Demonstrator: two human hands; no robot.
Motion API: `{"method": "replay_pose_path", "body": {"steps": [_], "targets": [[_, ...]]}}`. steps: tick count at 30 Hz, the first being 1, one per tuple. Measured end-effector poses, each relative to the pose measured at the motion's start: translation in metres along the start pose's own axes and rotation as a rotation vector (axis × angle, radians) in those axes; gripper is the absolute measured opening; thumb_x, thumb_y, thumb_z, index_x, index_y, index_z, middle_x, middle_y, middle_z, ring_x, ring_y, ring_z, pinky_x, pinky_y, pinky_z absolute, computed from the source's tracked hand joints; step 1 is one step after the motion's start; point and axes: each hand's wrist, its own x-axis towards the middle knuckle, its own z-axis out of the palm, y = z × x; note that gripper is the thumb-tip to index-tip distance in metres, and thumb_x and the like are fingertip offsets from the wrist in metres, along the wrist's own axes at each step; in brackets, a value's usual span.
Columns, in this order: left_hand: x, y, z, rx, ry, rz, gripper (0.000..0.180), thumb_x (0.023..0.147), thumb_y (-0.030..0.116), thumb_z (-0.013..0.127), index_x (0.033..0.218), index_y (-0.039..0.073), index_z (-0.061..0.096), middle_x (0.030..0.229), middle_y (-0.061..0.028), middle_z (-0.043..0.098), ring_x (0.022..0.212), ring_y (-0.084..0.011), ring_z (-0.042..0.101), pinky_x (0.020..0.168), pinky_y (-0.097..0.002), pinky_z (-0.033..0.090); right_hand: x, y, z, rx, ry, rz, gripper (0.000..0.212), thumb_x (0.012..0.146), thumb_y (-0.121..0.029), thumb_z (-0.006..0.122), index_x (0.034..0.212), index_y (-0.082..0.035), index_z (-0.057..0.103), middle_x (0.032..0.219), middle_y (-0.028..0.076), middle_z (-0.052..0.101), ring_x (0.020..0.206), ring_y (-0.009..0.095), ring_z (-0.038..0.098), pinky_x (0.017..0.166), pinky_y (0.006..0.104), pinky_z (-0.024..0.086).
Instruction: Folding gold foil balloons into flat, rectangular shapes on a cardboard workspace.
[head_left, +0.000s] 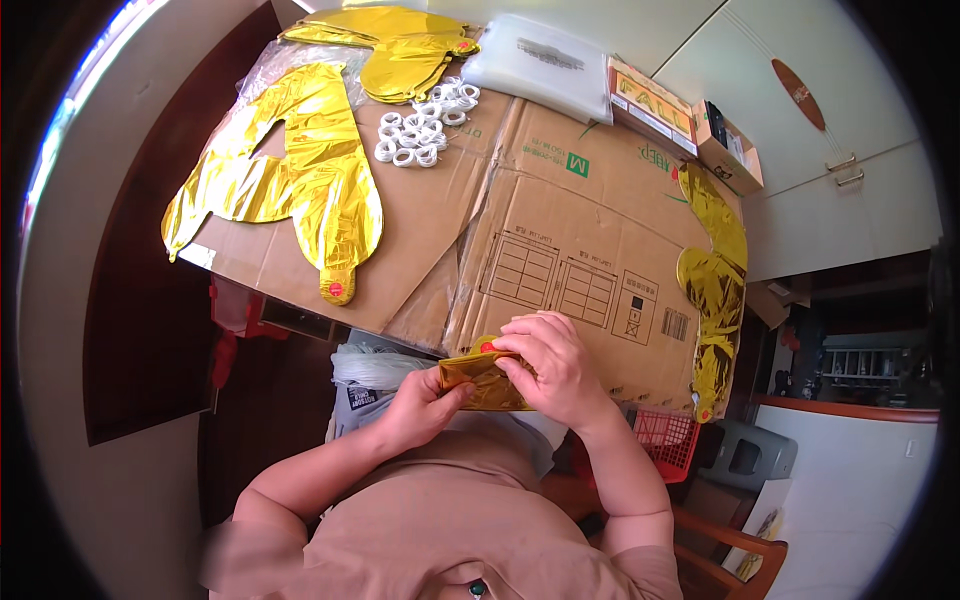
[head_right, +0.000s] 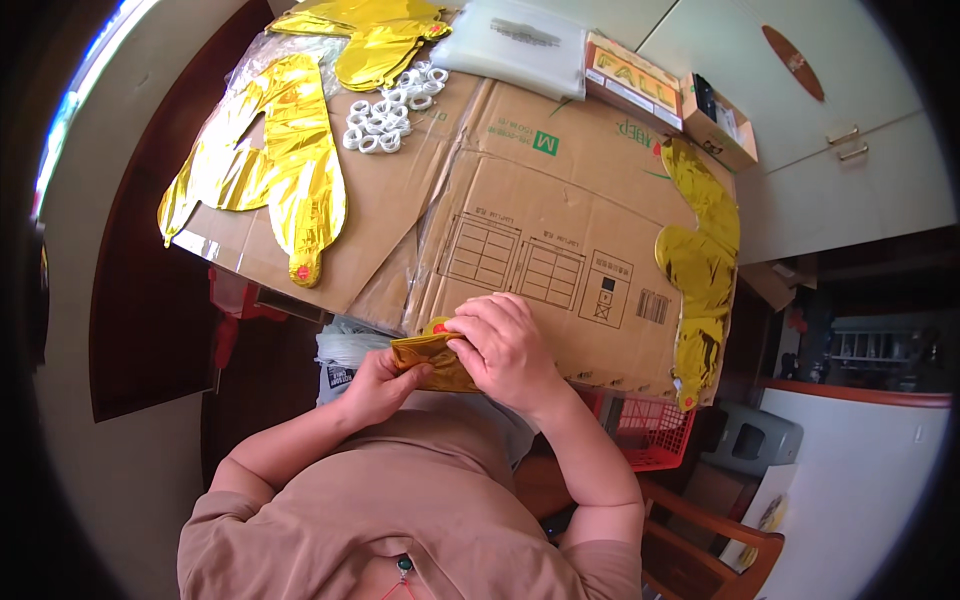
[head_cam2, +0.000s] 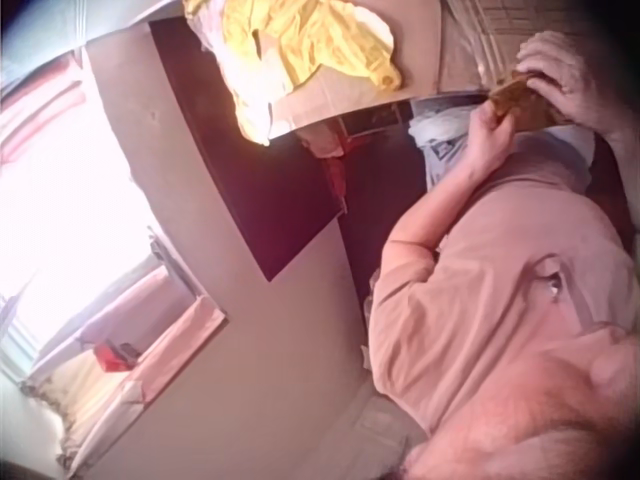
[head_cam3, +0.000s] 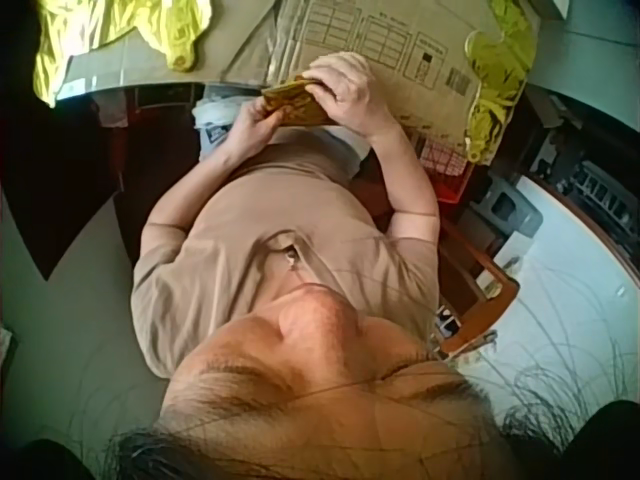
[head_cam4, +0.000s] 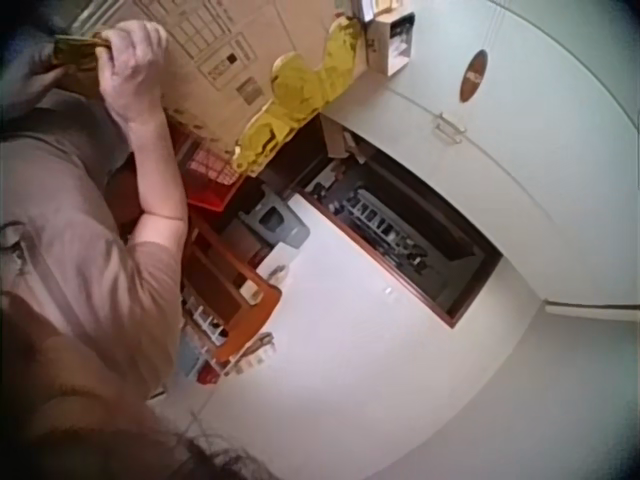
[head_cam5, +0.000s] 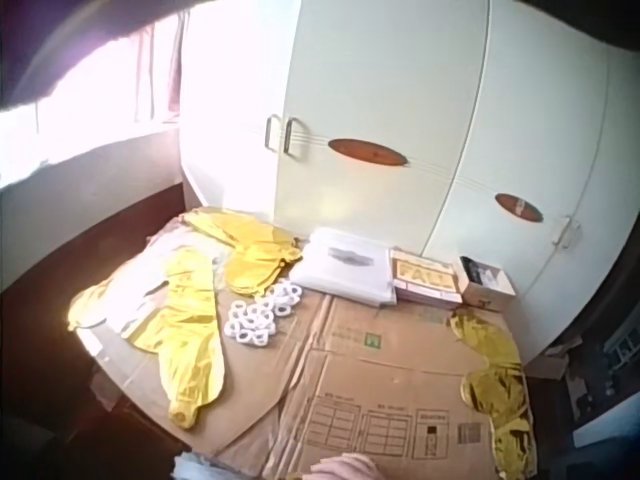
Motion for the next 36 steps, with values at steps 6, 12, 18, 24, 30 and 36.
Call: {"method": "replay_pose_path", "body": {"steps": [6,12,18,24,30,36], "targets": [[-0.002,0.002,-0.002,0.137,0.013,0.047,0.021,0.101,0.008,0.061,0.117,-0.003,0.067,0.094,-0.0029,0.073,0.087,-0.0046,0.059,0.081,-0.0270,0.053,0.009,0.001,-0.006,0.080,-0.180,0.065,0.021,0.082,-0.015,0.076,0.099,-0.009,0.067,0.096,0.007,0.063,0.095,0.027,0.060,0.092,0.0403,0.043],[0.001,0.019,0.000,0.248,-0.017,0.029,0.024,0.102,0.009,0.061,0.124,0.000,0.068,0.092,-0.0001,0.073,0.083,-0.0037,0.057,0.078,-0.0251,0.052,0.015,0.003,-0.018,0.149,-0.359,0.185,0.017,0.084,-0.018,0.072,0.097,-0.008,0.066,0.093,0.008,0.063,0.095,0.027,0.061,0.091,0.0393,0.043],[0.002,0.042,0.002,0.404,-0.026,0.093,0.020,0.100,0.010,0.061,0.117,0.003,0.069,0.074,-0.0121,0.063,0.067,-0.0075,0.053,0.065,-0.0306,0.051,0.022,0.007,-0.029,0.226,-0.493,0.224,0.016,0.085,-0.020,0.070,0.094,-0.006,0.066,0.089,0.009,0.063,0.092,0.027,0.062,0.091,0.0393,0.043],[0.004,0.045,0.007,0.209,0.018,0.073,0.024,0.101,0.009,0.062,0.124,0.005,0.066,0.088,-0.0056,0.070,0.078,-0.0065,0.058,0.073,-0.0268,0.052,0.022,0.010,-0.036,0.264,-0.471,0.228,0.018,0.086,-0.019,0.071,0.092,-0.003,0.067,0.084,0.012,0.063,0.084,0.032,0.063,0.082,0.0403,0.048],[0.030,0.063,0.005,0.039,-0.121,-0.060,0.023,0.102,0.009,0.060,0.123,0.000,0.065,0.097,-0.0005,0.070,0.086,-0.0051,0.058,0.079,-0.0246,0.051,0.038,0.028,-0.046,0.448,-0.575,0.477,0.019,0.087,-0.016,0.074,0.095,0.000,0.070,0.080,0.007,0.068,0.075,0.016,0.063,0.069,0.0324,0.049],[0.087,0.067,0.007,0.096,-0.069,0.040,0.025,0.100,0.015,0.064,0.118,-0.003,0.066,0.093,-0.0042,0.071,0.085,-0.0046,0.058,0.074,-0.0270,0.052,0.059,0.071,-0.053,0.628,-0.545,0.644,0.018,0.090,-0.018,0.076,0.094,-0.001,0.072,0.079,-0.005,0.064,0.072,0.004,0.052,0.063,0.0255,0.044]]}}
